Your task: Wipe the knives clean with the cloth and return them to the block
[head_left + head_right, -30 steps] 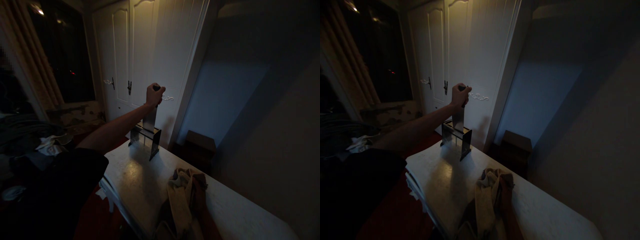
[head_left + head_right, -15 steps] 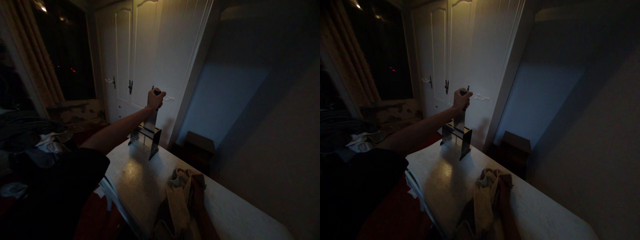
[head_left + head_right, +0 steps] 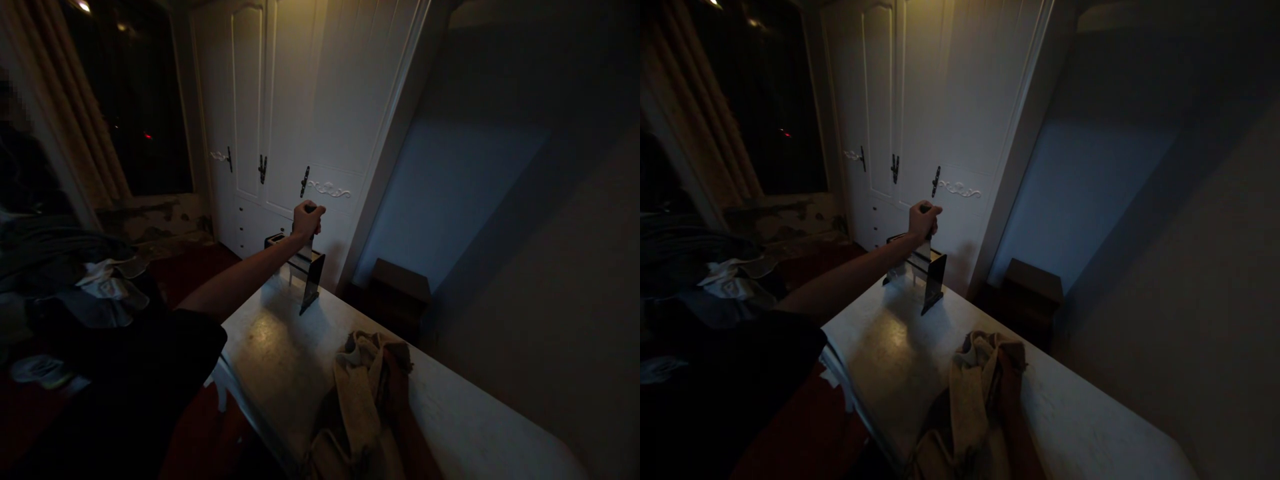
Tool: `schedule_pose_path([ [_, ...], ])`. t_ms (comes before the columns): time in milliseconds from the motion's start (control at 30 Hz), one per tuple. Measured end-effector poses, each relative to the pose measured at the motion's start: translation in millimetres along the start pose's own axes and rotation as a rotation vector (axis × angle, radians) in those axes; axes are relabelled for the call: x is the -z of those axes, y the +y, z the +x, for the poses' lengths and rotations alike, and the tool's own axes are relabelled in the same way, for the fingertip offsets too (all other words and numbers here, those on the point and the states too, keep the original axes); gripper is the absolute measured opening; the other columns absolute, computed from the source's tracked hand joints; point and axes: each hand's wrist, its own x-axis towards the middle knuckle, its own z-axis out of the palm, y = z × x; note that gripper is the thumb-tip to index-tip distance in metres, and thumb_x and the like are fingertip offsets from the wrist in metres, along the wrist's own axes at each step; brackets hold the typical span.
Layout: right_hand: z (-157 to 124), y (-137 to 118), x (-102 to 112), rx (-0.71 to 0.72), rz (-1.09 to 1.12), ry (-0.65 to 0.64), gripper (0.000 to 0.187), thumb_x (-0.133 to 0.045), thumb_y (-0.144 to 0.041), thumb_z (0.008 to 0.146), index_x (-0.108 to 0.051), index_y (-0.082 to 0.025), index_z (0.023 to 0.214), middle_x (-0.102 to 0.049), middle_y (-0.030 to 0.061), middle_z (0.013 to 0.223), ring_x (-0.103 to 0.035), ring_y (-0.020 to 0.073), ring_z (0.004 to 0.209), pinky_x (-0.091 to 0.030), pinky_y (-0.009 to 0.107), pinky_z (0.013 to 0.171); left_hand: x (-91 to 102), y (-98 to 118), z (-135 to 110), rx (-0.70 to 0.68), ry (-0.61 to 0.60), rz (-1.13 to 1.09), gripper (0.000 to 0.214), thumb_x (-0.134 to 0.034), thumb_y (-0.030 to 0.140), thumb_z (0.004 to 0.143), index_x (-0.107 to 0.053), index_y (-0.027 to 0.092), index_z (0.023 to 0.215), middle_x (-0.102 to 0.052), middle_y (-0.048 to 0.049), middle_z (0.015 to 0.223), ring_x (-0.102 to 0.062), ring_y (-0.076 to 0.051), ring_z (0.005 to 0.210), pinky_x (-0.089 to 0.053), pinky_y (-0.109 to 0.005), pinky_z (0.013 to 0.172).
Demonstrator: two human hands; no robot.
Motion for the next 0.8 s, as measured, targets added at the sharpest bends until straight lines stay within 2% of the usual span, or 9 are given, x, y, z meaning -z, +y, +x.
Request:
schedule_pose_path([
  [100, 1, -1, 0, 0.031, -0.020, 0.025, 0.057, -0.081, -0.055, 0.047, -0.070, -0.012, 0.083, -0.070, 0.0103, 0.089, -0.065, 0.0325, 0.093, -0.054, 0.037, 0.073, 5.3, -11, -4, 0.036, 0.020, -0.006, 0.023, -0.063, 0.020, 0.071, -0.040, 0.019, 0.071, -0.042, 0.0079, 0.042, -0.042, -0.012, 0.031, -0.028, -0.021, 0.029],
  [233, 1, -2, -1, 0.028, 0.005, 0.026, 0.060, -0.081, -0.054, 0.044, -0.070, -0.011, 0.084, -0.071, 0.0110, 0.090, -0.065, 0.0314, 0.088, -0.054, 0.037, 0.070, 10.4, -21, -8, 0.077, 0.030, -0.004, 0.023, -0.063, 0.022, 0.069, -0.040, 0.019, 0.071, -0.042, 0.0073, 0.041, -0.043, -0.012, 0.031, -0.029, -0.021, 0.030],
  [367, 2, -1, -1, -0.011, 0.020, 0.020, 0.063, -0.082, -0.054, 0.042, -0.070, -0.011, 0.086, -0.071, 0.0099, 0.088, -0.065, 0.0286, 0.084, -0.053, 0.035, 0.068, 13.6, -27, -15, 0.082, -0.016, 0.012, 0.024, -0.064, 0.024, 0.069, -0.041, 0.018, 0.071, -0.044, 0.0064, 0.043, -0.043, -0.012, 0.033, -0.033, -0.021, 0.032],
  [567, -5, -8, -7, -0.019, 0.054, 0.059, 0.056, -0.082, -0.050, 0.039, -0.070, -0.012, 0.078, -0.071, 0.0095, 0.087, -0.066, 0.0298, 0.086, -0.053, 0.035, 0.068, 18.4, -33, -26, 0.110, -0.088, 0.043, 0.026, -0.066, 0.026, 0.071, -0.041, 0.018, 0.070, -0.045, 0.0050, 0.045, -0.044, -0.011, 0.034, -0.036, -0.022, 0.034],
  [800, 2, 0, -1, -0.008, 0.041, 0.022, 0.058, -0.083, -0.052, 0.045, -0.070, -0.012, 0.084, -0.071, 0.0097, 0.089, -0.066, 0.0288, 0.086, -0.053, 0.034, 0.066, 23.8, -43, -33, 0.081, -0.126, 0.064, 0.028, -0.067, 0.029, 0.072, -0.041, 0.018, 0.068, -0.046, 0.0037, 0.045, -0.046, -0.012, 0.037, -0.038, -0.022, 0.036],
])
